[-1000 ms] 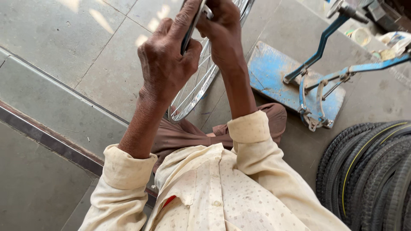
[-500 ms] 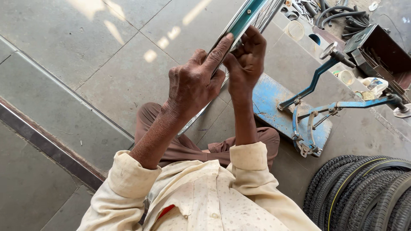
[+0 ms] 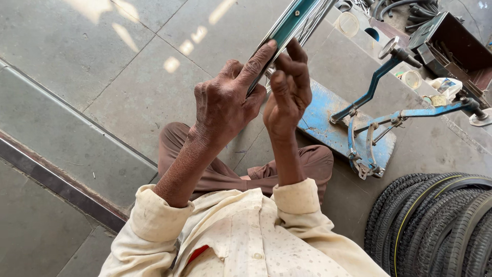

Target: The person sits on the floor and uses a small metal tool to repeatedly tap and adjust the rim of a bicycle wheel. They hold the wheel with one hand while working on the rim with the other, occasionally rotating the wheel to access different sections.

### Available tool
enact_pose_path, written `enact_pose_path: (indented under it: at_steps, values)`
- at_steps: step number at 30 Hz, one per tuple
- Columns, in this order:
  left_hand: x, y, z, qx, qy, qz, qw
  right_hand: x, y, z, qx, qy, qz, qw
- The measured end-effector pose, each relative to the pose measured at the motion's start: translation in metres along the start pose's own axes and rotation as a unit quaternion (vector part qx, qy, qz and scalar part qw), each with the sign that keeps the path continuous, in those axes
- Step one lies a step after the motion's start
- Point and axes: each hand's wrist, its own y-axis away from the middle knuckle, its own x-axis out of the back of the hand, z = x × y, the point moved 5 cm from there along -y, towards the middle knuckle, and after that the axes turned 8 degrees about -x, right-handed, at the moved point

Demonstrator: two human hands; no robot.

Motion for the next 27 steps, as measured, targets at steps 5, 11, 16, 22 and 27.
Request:
enact_pose_path:
  at_steps: [5,11,16,22,27]
  values:
    - [-0.001,-0.001,0.004,-0.003,0.010,-0.006,1.000,0.003,-0.018,0.003,0.012,0.039,-0.047,0.998]
    - [-0.001,0.004,0.006,-0.007,0.011,0.000,1.000,-0.005,-0.030,0.004,0.001,0.107,-0.116,0.987]
    - [0.003,0.007,-0.004,0.016,0.075,0.056,0.996,0.000,-0.018,0.009,-0.122,-0.129,-0.088,0.980]
    - [-0.001,0.013,-0.007,0.043,0.101,0.047,0.993,0.001,0.004,0.008,-0.047,-0.130,0.019,0.990]
    - [0.005,0.016,-0.010,0.034,0.091,0.057,0.994,0.001,-0.003,0.009,-0.049,0.050,-0.055,0.996]
